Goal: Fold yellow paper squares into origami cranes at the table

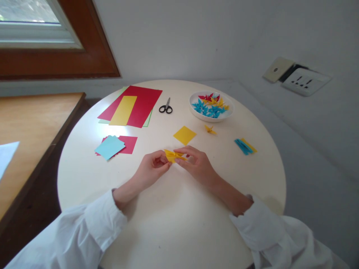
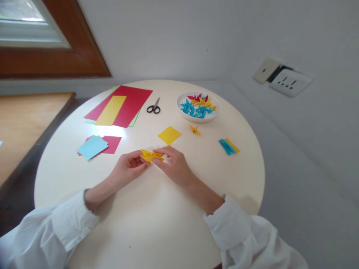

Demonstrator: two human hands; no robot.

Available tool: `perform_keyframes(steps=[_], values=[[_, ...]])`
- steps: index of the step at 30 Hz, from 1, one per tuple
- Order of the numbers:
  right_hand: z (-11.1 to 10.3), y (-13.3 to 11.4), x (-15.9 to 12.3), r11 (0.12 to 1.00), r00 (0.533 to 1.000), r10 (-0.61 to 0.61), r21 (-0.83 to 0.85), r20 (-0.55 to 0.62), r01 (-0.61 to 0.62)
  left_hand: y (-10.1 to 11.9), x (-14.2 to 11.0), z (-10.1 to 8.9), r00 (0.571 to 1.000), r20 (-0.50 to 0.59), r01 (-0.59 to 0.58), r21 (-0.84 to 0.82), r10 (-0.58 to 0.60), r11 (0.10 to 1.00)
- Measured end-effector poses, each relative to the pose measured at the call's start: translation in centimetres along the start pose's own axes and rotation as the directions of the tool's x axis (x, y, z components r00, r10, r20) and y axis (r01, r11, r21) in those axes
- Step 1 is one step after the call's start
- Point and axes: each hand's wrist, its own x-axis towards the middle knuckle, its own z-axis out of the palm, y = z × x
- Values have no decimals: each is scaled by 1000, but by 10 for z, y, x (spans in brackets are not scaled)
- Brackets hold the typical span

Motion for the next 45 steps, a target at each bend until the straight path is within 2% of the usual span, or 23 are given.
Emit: perform_keyframes(steps=[4, 12, 20, 30, 45], values=[[1, -2, -1, 993, 993, 112, 31, 35, -113, 1, 0, 0, 1000, 13, 13, 29, -13, 999], [1, -4, 0, 985, 986, 160, 59, 33, -162, 1, 0, -1, 999, -22, 27, 16, -27, 999], [0, -1, -1, 989, 990, 135, 53, 31, -136, 8, 0, 0, 996, 25, 81, -20, -81, 997], [-1, -6, -1, 990, 989, 142, 2, 36, -142, 8, 0, -1, 992, 1, 125, -1, -125, 992], [0, 0, 0, 987, 987, 156, -41, 40, -155, 10, 1, 1, 981, -38, 191, -3, -191, 982]])
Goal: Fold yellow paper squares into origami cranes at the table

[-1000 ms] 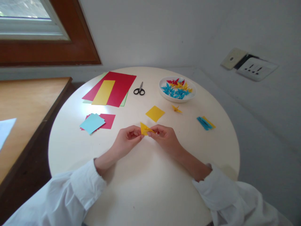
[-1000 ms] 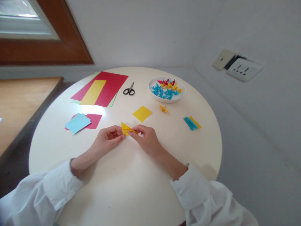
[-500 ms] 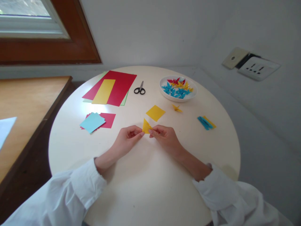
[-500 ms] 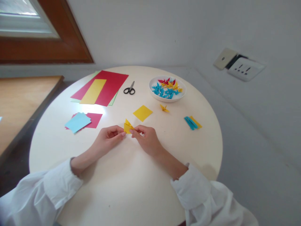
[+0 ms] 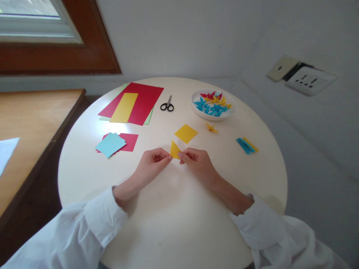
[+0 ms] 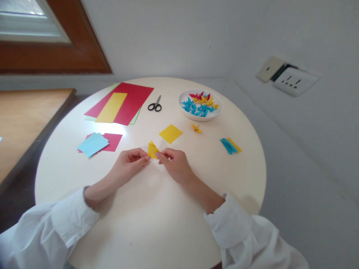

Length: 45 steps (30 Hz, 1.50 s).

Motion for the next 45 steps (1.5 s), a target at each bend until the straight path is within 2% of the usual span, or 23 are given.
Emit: perform_keyframes(steps=[6, 22, 32, 38, 45], values=[[0, 1, 0, 1000, 1000, -7, -22, -6, 7, 1, 0, 0, 1000, 0, -9, -4, 9, 1000], [-1, -5, 0, 997, 999, 48, 54, 1, -48, 0, 0, -1, 1000, 6, 6, -51, -5, 999], [-1, -3, -2, 1000, 1000, -9, 19, -13, 9, 1, -2, -2, 999, 27, 32, -38, -31, 999], [-1, -4, -3, 998, 998, -61, 3, -14, 61, 3, -2, -2, 998, 67, 19, -89, -13, 996], [0, -4, -3, 995, 995, -101, 17, -6, 101, -4, 1, -2, 1000, 20, 19, -94, -17, 995]])
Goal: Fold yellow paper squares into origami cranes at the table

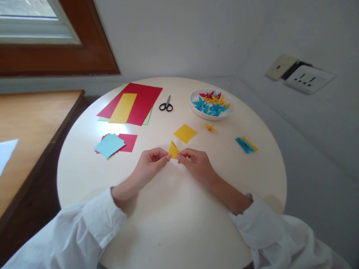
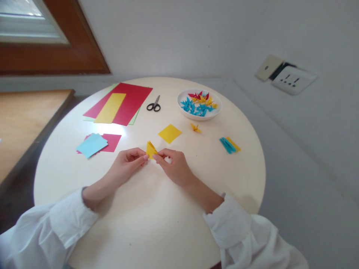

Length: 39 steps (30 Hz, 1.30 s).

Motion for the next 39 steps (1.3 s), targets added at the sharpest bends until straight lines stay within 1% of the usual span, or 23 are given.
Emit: perform_keyframes(steps=[6, 13, 19, 23, 29, 39], values=[[2, 1, 1, 997, 999, 37, 64, -23, -36, -1, -2, 0, 999, 34, -24, 27, 23, 999], [3, 0, 0, 997, 999, 30, 72, -23, -28, 2, -3, 1, 998, 37, -48, 51, 46, 998], [3, 1, 0, 995, 999, 32, 94, -26, -30, 5, -5, 1, 998, 40, -46, 51, 44, 998], [2, 0, -1, 996, 999, 23, 83, -22, -21, 7, -4, 1, 997, 47, -59, 48, 57, 997], [2, -3, -1, 998, 1000, 8, 69, 7, -9, 10, -4, 2, 992, 66, -113, 60, 109, 992], [2, -4, -1, 998, 1000, 15, 54, 8, -15, 9, -4, 2, 990, 68, -126, 81, 121, 989]])
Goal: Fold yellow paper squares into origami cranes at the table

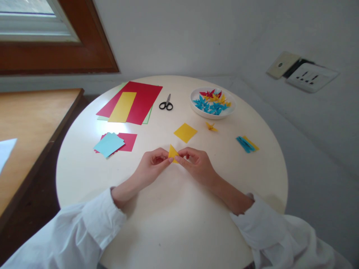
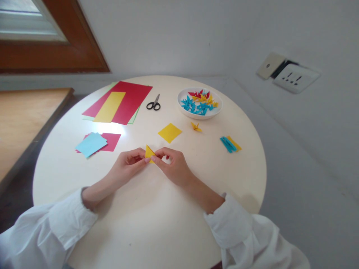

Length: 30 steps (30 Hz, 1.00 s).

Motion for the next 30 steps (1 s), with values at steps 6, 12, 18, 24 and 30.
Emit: perform_keyframes(steps=[6, 12, 18, 24, 30], values=[[0, 1, 1, 1000, 1000, -8, -6, 12, 9, -2, 0, 1, 999, 15, -29, 6, 29, 1000], [0, 0, 0, 1000, 1000, -1, -11, 14, 1, -2, -1, 1, 1000, 4, -26, 18, 26, 999], [0, 0, 0, 1000, 1000, -13, -9, 5, 13, -1, 0, 2, 1000, 2, -16, 60, 15, 998], [0, 1, 0, 1000, 1000, 1, -23, 26, -1, 3, -3, 5, 1000, -9, -12, 66, 13, 998], [0, 0, 0, 999, 1000, 13, -32, 18, -13, 0, -1, 2, 995, -74, 68, -37, -70, 997]])
